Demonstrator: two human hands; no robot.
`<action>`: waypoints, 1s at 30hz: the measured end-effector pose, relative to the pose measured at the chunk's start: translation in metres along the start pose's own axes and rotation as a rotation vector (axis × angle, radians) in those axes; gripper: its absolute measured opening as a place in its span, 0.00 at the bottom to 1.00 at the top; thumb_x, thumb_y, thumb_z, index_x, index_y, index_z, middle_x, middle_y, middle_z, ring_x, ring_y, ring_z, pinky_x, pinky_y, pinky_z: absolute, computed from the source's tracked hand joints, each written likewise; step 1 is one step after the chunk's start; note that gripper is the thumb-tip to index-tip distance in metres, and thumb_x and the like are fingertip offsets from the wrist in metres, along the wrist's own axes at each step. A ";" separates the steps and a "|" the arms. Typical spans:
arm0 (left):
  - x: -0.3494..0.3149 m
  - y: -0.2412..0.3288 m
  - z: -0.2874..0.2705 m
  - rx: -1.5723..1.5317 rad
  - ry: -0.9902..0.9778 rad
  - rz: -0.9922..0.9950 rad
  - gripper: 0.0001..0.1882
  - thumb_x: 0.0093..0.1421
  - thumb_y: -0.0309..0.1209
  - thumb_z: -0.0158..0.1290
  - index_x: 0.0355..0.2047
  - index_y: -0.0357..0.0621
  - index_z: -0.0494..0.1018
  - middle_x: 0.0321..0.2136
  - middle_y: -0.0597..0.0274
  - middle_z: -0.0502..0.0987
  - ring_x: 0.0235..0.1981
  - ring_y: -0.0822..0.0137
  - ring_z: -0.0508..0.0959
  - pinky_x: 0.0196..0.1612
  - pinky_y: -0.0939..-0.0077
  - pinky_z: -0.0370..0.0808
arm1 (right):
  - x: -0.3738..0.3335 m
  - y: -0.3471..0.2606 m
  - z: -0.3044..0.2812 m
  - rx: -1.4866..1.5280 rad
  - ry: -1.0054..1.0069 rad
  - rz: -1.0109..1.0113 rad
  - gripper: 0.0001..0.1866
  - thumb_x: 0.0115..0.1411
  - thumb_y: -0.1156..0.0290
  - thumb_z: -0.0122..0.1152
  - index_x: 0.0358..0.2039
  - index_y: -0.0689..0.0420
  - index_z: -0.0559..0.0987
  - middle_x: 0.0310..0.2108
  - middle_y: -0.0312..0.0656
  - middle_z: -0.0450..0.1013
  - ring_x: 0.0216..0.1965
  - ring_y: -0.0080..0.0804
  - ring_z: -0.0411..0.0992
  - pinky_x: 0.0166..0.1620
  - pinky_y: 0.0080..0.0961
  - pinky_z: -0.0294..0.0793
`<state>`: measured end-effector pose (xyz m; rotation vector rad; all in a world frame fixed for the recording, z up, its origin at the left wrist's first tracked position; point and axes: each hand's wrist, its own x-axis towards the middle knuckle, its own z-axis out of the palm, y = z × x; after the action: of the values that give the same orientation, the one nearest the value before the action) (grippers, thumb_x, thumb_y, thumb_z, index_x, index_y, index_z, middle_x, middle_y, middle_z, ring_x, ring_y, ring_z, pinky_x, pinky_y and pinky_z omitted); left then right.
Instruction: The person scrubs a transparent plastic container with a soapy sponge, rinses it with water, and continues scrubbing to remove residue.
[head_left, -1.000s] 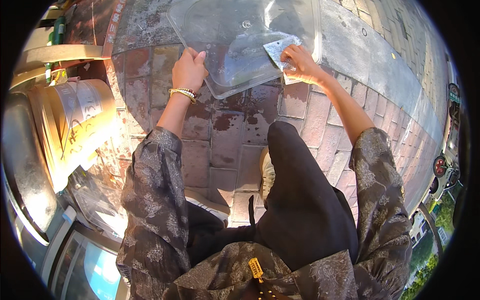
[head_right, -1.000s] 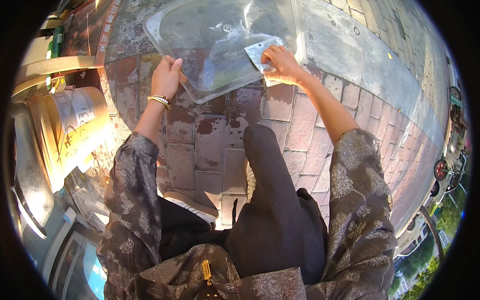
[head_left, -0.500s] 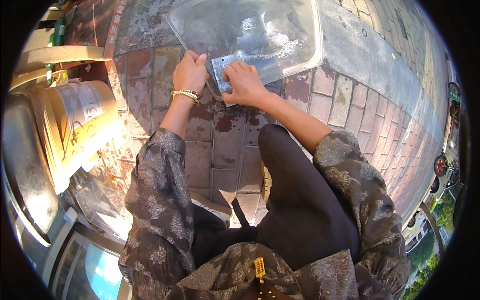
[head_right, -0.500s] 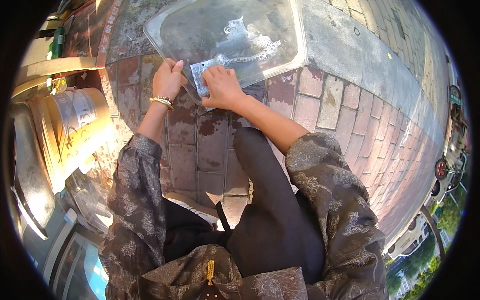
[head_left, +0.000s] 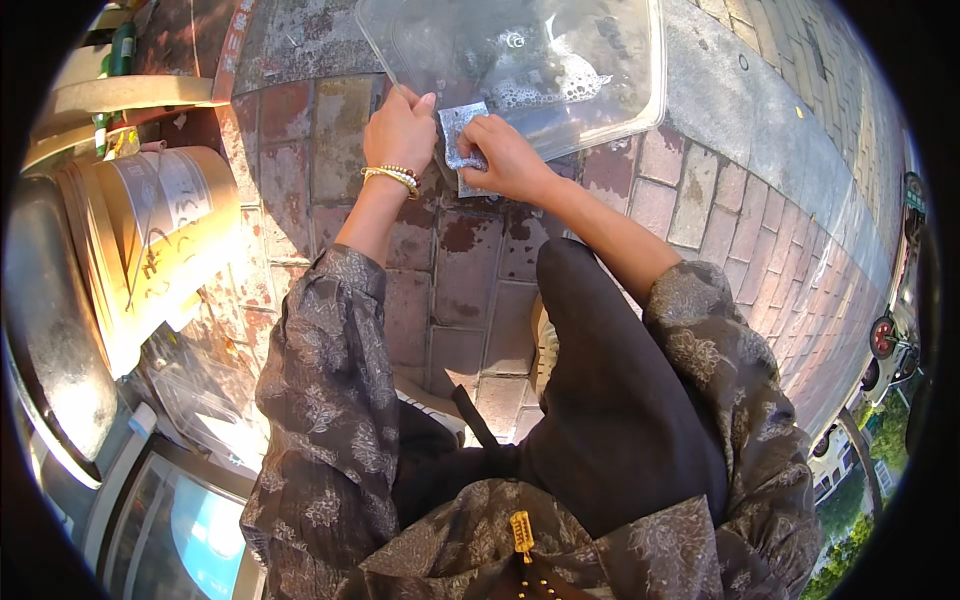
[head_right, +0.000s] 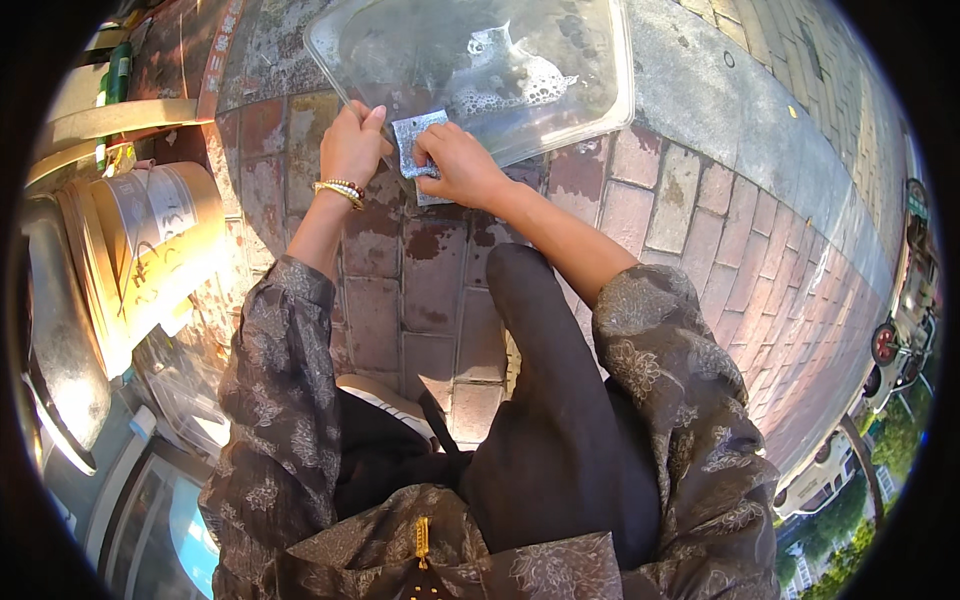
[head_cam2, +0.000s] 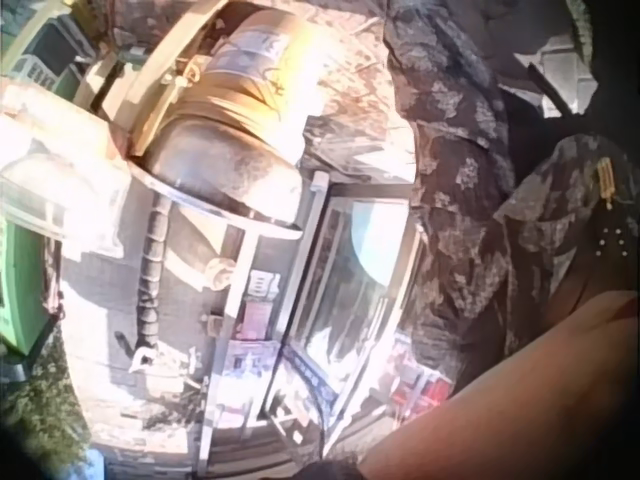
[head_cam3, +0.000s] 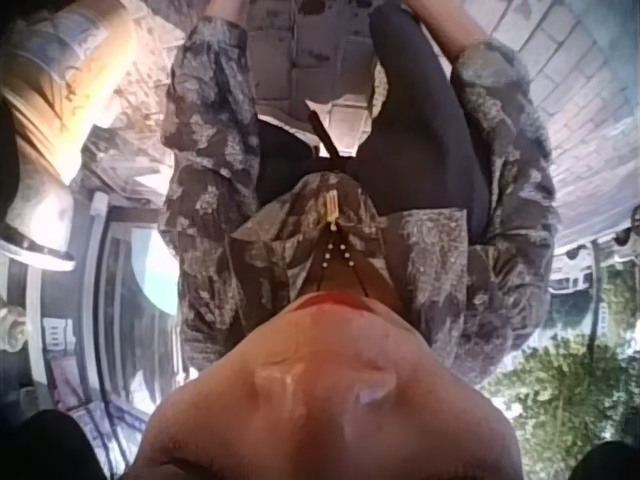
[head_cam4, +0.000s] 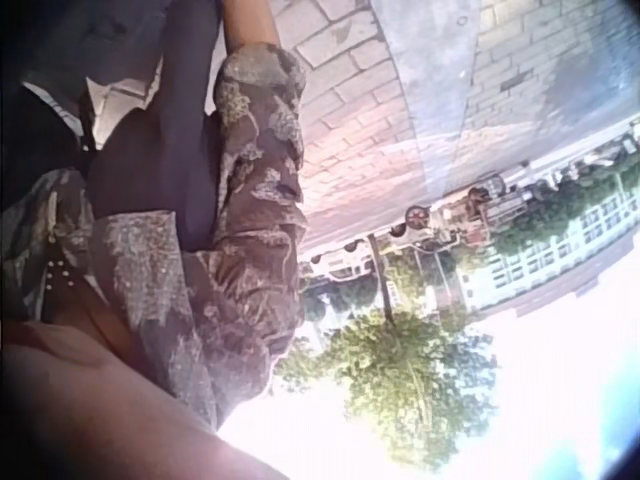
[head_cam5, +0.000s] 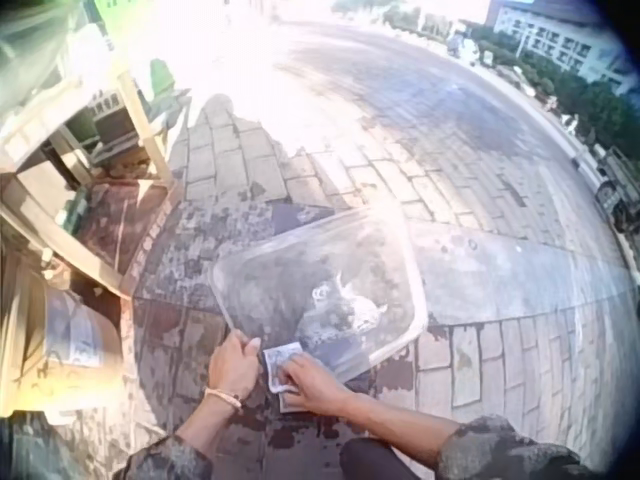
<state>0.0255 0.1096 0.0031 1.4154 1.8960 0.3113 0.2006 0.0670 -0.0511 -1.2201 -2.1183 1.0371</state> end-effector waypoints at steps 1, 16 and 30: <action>-0.002 0.005 -0.003 -0.034 -0.022 -0.023 0.15 0.65 0.42 0.51 0.33 0.42 0.73 0.23 0.53 0.81 0.33 0.51 0.81 0.39 0.59 0.74 | 0.000 0.006 -0.005 -0.021 0.011 -0.019 0.10 0.47 0.73 0.65 0.30 0.57 0.73 0.31 0.42 0.71 0.41 0.45 0.68 0.43 0.38 0.70; -0.001 0.010 0.006 0.066 0.008 -0.007 0.15 0.64 0.42 0.51 0.35 0.42 0.73 0.30 0.47 0.81 0.37 0.45 0.80 0.42 0.53 0.73 | -0.006 0.006 -0.008 -0.233 0.011 -0.221 0.20 0.46 0.65 0.73 0.34 0.55 0.71 0.35 0.39 0.69 0.41 0.44 0.70 0.42 0.39 0.72; 0.003 0.009 0.006 0.063 -0.031 0.000 0.17 0.64 0.44 0.51 0.36 0.42 0.73 0.32 0.44 0.81 0.38 0.43 0.79 0.42 0.51 0.72 | -0.014 0.004 -0.003 -0.133 0.076 -0.167 0.26 0.42 0.63 0.75 0.38 0.55 0.70 0.41 0.39 0.68 0.46 0.45 0.67 0.47 0.38 0.71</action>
<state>0.0352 0.1136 0.0031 1.4534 1.8955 0.2292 0.2113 0.0575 -0.0530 -1.1020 -2.2162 0.7769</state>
